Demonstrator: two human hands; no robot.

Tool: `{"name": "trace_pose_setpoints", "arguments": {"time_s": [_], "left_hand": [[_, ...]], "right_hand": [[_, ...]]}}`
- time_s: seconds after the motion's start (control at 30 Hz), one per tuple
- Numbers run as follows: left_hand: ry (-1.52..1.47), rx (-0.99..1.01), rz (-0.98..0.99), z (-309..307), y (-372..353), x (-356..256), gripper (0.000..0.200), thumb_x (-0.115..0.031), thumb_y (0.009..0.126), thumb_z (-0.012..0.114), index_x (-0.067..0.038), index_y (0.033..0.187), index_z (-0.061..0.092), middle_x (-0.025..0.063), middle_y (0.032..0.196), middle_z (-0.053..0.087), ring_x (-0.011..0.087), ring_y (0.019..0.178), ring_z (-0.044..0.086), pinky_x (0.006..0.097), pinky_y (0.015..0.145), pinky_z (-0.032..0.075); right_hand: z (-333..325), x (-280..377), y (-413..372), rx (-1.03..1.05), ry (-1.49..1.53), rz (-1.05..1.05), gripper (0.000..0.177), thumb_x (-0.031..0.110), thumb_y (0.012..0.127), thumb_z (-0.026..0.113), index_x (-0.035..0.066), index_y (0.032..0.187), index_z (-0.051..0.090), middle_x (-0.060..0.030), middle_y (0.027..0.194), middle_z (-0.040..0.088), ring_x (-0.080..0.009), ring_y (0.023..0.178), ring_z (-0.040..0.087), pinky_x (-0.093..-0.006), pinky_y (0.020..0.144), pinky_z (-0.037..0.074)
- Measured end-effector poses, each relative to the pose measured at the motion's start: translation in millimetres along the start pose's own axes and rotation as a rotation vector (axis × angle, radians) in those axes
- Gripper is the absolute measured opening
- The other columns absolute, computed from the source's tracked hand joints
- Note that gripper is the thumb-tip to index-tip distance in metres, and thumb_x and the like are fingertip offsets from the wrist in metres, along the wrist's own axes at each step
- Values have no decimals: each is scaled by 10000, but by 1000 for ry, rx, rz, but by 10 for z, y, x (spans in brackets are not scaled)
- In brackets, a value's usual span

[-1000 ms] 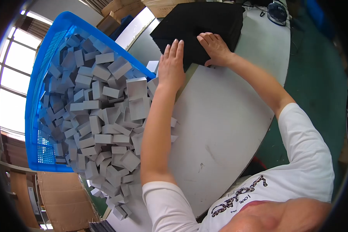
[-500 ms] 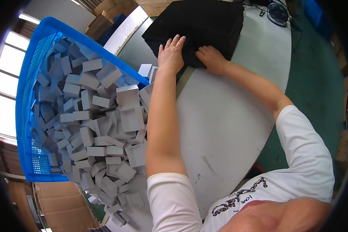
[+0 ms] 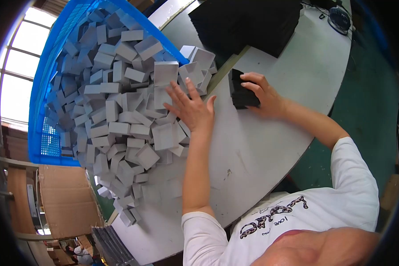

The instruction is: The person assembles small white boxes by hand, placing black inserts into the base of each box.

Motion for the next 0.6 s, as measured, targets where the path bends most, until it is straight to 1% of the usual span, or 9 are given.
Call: {"name": "trace_pose_setpoints", "arguments": {"time_s": [0.03, 0.13, 0.17, 0.27, 0.33, 0.4, 0.47, 0.53, 0.6], "left_hand": [[94, 36, -65, -17, -149, 182, 856, -499, 833, 841, -81, 1504, 513, 234, 1490, 526, 445, 1502, 383, 616, 1228, 276], [-98, 112, -59, 111, -461, 571, 645, -418, 824, 855, -64, 1315, 633, 211, 1418, 568, 423, 1427, 466, 577, 1183, 349], [-129, 124, -37, 107, -518, 618, 573, -371, 827, 848, -50, 1253, 640, 204, 1398, 572, 409, 1404, 483, 575, 1178, 359], [-216, 114, 25, -22, -663, 676, 379, -244, 836, 823, -23, 1096, 658, 176, 1324, 593, 369, 1337, 534, 561, 1167, 385], [-260, 46, 50, -156, -771, 741, 277, -177, 841, 801, -27, 1031, 666, 151, 1252, 620, 348, 1295, 564, 544, 1164, 396], [-314, -8, 86, -310, -936, 825, 227, -170, 838, 808, -36, 965, 676, 137, 1207, 630, 347, 1262, 580, 542, 1154, 411], [-412, -25, 95, -498, -1170, 934, 204, -167, 832, 823, -46, 914, 681, 118, 1167, 647, 358, 1208, 596, 534, 1135, 427], [-549, -22, 87, -730, -1395, 1073, 205, -167, 822, 846, -57, 877, 682, 94, 1132, 671, 379, 1133, 614, 520, 1109, 444], [-550, -16, 13, -893, -1626, 1268, 215, -165, 825, 855, -55, 844, 671, 84, 1094, 678, 375, 1102, 618, 519, 1123, 442]], "right_hand": [[-41, 83, 83, -34, -3, -33, 868, 60, 666, 916, 75, 1410, 470, -174, 1577, 382, -445, 1424, 437, -512, 1169, 432], [-172, 198, 312, 7, 42, 21, 827, 88, 712, 919, 107, 1410, 476, -172, 1625, 317, -455, 1454, 409, -503, 1160, 453], [-184, 163, 350, 20, 45, 39, 805, 106, 733, 923, 139, 1407, 484, -166, 1617, 317, -448, 1436, 423, -494, 1130, 481], [-250, 20, 353, -15, -10, 76, 791, 115, 741, 926, 146, 1399, 490, -155, 1599, 334, -432, 1410, 443, -485, 1098, 505], [-438, 284, 425, -148, -51, -46, 796, 139, 741, 942, 161, 1398, 493, -171, 1577, 347, -429, 1390, 452, -484, 1087, 506], [-585, 631, 431, -258, -44, -159, 807, 149, 737, 950, 165, 1401, 493, -186, 1573, 345, -435, 1393, 446, -483, 1090, 501], [-495, 1067, 385, -240, 85, -200, 837, 163, 731, 958, 174, 1414, 474, -210, 1566, 340, -450, 1407, 427, -485, 1111, 483], [-103, 1384, 243, -83, 244, -175, 849, 160, 731, 956, 174, 1420, 460, -211, 1558, 342, -452, 1411, 423, -489, 1126, 470], [397, 1479, 34, 66, 298, -130, 865, 159, 729, 954, 174, 1432, 450, -207, 1550, 346, -453, 1424, 410, -493, 1140, 456]]}}
Point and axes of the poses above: each hand's wrist, its own y-axis towards the middle knuckle, its own z-axis out of the palm, x = y × z, the point moved 10 cm from there along y, towards the middle knuckle
